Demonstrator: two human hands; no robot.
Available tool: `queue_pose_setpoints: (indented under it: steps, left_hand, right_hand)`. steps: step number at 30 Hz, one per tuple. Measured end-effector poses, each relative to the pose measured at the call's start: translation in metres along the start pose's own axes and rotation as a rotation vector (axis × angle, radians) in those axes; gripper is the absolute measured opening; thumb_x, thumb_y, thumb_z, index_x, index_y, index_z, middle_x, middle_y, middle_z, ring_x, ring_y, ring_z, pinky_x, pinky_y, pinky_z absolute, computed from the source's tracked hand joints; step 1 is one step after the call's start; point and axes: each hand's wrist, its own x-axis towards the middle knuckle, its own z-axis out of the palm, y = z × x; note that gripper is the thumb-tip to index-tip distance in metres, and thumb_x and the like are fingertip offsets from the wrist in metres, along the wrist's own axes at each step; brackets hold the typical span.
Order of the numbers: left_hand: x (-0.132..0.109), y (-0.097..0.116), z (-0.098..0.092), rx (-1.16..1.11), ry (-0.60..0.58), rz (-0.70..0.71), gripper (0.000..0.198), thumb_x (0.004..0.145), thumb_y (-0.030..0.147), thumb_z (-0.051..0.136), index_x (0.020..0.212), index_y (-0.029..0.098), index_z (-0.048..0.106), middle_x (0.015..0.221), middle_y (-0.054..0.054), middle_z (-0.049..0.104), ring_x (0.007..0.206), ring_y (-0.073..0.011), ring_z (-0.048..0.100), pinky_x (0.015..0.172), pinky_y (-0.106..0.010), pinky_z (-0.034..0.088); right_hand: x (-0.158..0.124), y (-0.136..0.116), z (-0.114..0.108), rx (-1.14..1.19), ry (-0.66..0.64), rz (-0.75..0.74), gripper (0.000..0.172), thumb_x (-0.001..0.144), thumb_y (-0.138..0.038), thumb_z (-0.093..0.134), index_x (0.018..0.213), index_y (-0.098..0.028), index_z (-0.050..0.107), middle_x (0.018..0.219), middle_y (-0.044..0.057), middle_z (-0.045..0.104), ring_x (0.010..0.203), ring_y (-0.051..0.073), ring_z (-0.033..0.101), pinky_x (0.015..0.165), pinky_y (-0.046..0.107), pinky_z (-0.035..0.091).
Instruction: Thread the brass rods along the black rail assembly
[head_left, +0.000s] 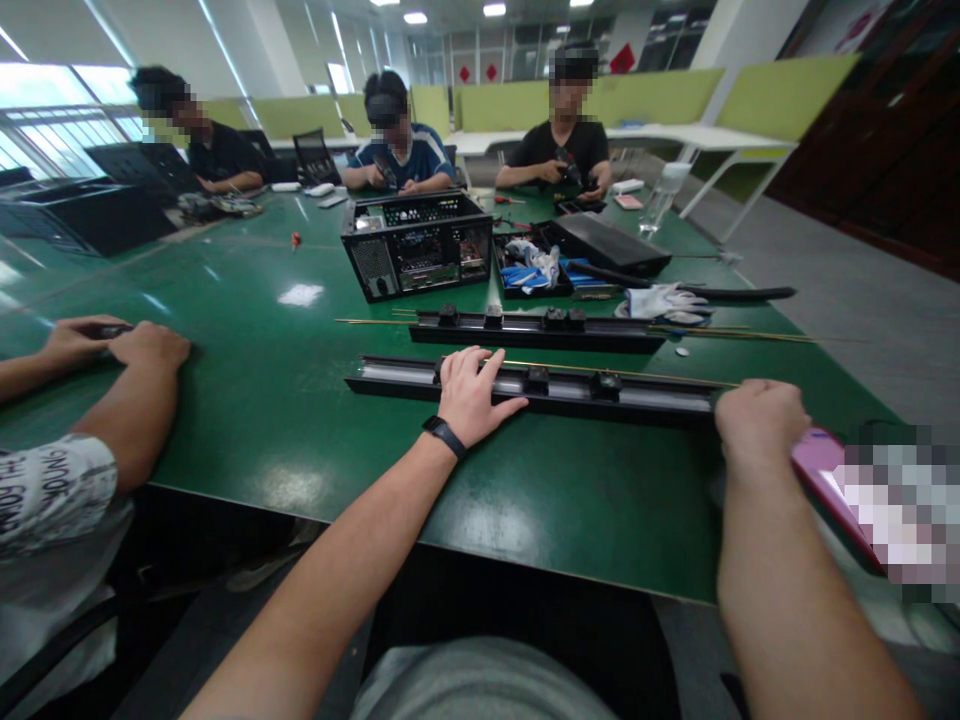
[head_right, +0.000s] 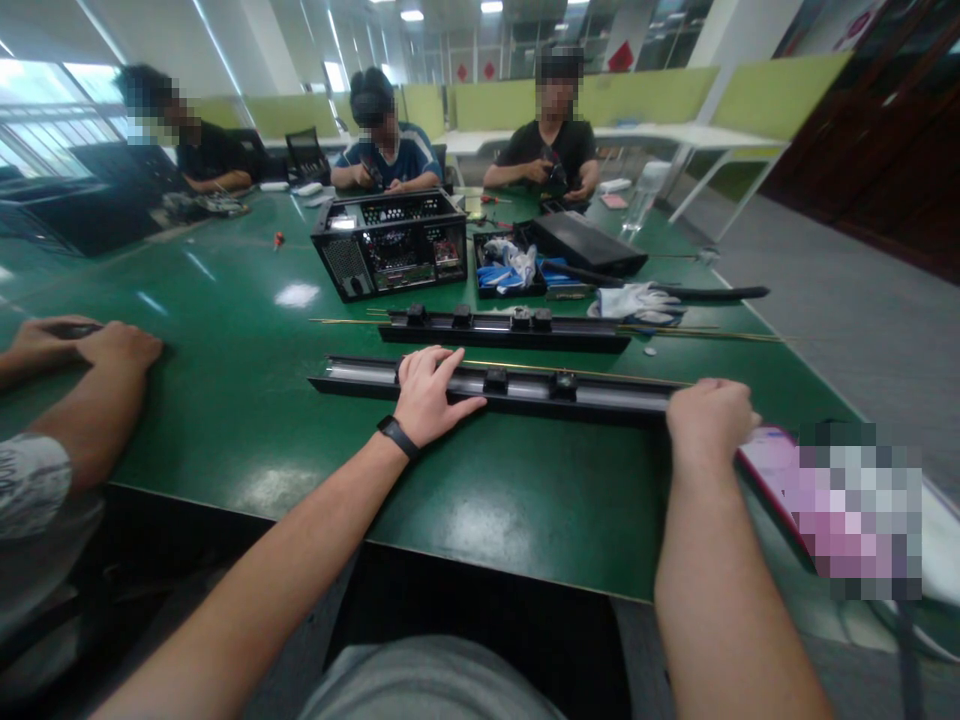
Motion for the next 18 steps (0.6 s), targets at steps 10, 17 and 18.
queue_pose_setpoints:
  steps: [10, 17, 18]
  left_hand:
    - [0.001, 0.001, 0.003, 0.008, -0.023, 0.004, 0.079, 0.085, 0.060, 0.086, 0.149, 0.021, 0.062, 0.150, -0.018, 0.063, 0.149, -0.0386, 0.050, 0.127, -0.054, 0.031]
    - [0.002, 0.004, 0.004, 0.005, -0.023, 0.006, 0.080, 0.085, 0.059, 0.087, 0.149, 0.018, 0.062, 0.152, -0.019, 0.062, 0.151, -0.0388, 0.049, 0.128, -0.055, 0.031]
    - [0.002, 0.004, 0.004, 0.005, -0.020, 0.007, 0.081, 0.085, 0.059, 0.088, 0.149, 0.018, 0.062, 0.152, -0.019, 0.062, 0.151, -0.0387, 0.049, 0.128, -0.055, 0.031]
  right_hand:
    - [-0.030, -0.015, -0.006, 0.016, -0.080, -0.360, 0.035, 0.103, -0.036, 0.049, 0.115, -0.016, 0.074, 0.108, 0.016, 0.074, 0.095, 0.027, 0.062, 0.091, 0.036, 0.045]
    - [-0.040, -0.014, 0.006, 0.070, -0.120, -0.595, 0.031, 0.100, -0.040, 0.049, 0.109, -0.019, 0.072, 0.102, 0.014, 0.072, 0.099, 0.029, 0.062, 0.095, 0.041, 0.047]
    - [-0.041, -0.013, 0.009, 0.105, -0.124, -0.631, 0.031, 0.100, -0.040, 0.049, 0.106, -0.020, 0.071, 0.101, 0.014, 0.072, 0.098, 0.029, 0.063, 0.095, 0.042, 0.048]
